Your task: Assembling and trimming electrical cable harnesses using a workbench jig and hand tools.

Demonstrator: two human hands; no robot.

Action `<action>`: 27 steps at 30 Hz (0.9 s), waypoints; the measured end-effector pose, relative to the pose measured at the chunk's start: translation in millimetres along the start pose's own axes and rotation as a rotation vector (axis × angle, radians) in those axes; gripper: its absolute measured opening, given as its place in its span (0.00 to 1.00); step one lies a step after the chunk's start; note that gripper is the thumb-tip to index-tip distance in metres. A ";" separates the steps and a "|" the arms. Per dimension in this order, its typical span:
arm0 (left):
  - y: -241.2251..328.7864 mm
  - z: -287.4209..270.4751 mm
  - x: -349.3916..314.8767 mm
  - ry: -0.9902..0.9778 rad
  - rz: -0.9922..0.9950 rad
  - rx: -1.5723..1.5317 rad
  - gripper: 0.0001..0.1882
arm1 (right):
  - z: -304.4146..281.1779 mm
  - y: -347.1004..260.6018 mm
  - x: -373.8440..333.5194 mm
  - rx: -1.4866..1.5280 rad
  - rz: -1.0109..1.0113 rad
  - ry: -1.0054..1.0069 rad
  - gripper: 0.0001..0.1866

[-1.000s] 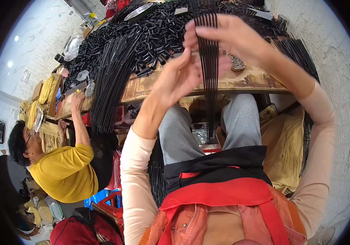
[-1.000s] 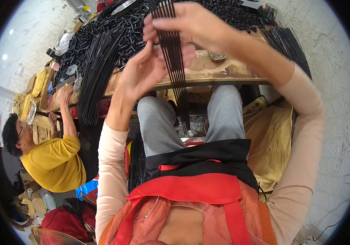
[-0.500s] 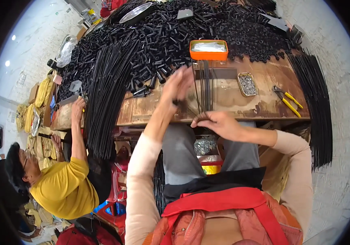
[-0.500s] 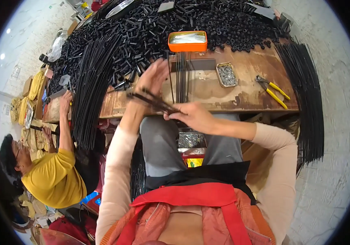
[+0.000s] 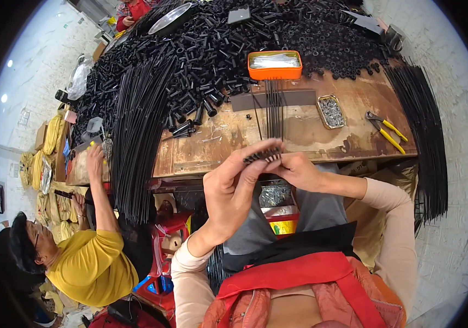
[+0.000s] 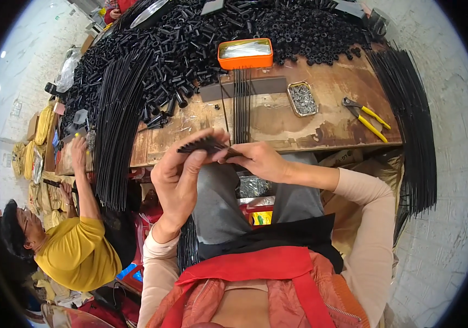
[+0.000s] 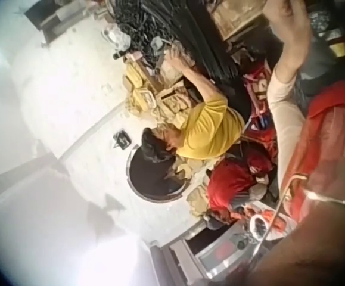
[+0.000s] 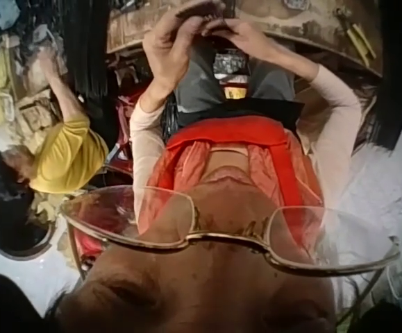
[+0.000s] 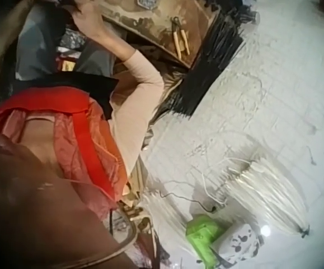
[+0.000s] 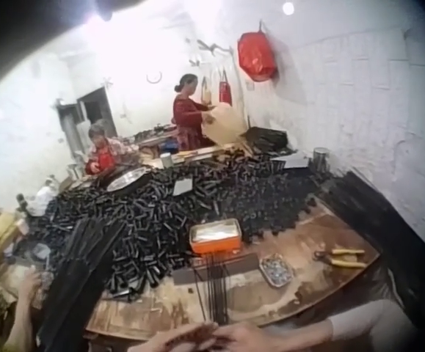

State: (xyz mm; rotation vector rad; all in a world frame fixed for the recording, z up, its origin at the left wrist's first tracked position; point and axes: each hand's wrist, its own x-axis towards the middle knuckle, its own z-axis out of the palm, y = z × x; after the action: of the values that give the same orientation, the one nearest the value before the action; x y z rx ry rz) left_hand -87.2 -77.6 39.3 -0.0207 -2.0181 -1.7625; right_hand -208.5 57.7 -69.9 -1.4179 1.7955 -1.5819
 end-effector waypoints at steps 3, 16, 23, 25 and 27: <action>1.3 -1.9 -2.2 -0.083 -0.047 -0.006 0.13 | -1.7 3.8 -4.9 -0.110 -0.013 -0.020 0.12; 3.7 7.5 -6.0 -0.079 -0.170 -0.097 0.12 | -60.3 14.8 65.9 -0.727 -0.475 -0.294 0.23; 4.4 12.8 -3.6 -0.159 -0.119 -0.110 0.14 | -80.8 30.5 72.1 -0.642 -0.479 -0.286 0.19; 0.3 13.5 -4.5 -0.169 -0.060 -0.090 0.15 | -104.9 27.5 97.8 -0.783 -0.496 -0.163 0.14; 3.1 11.5 -3.9 -0.193 -0.067 -0.110 0.16 | -126.0 33.5 136.2 -0.894 -0.291 0.074 0.10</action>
State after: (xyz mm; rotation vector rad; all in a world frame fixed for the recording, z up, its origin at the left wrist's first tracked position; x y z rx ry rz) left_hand -86.5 -65.1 40.0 -0.1666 -2.0728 -1.9790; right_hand -381.5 6.2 -15.3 -2.0770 2.6003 -0.9384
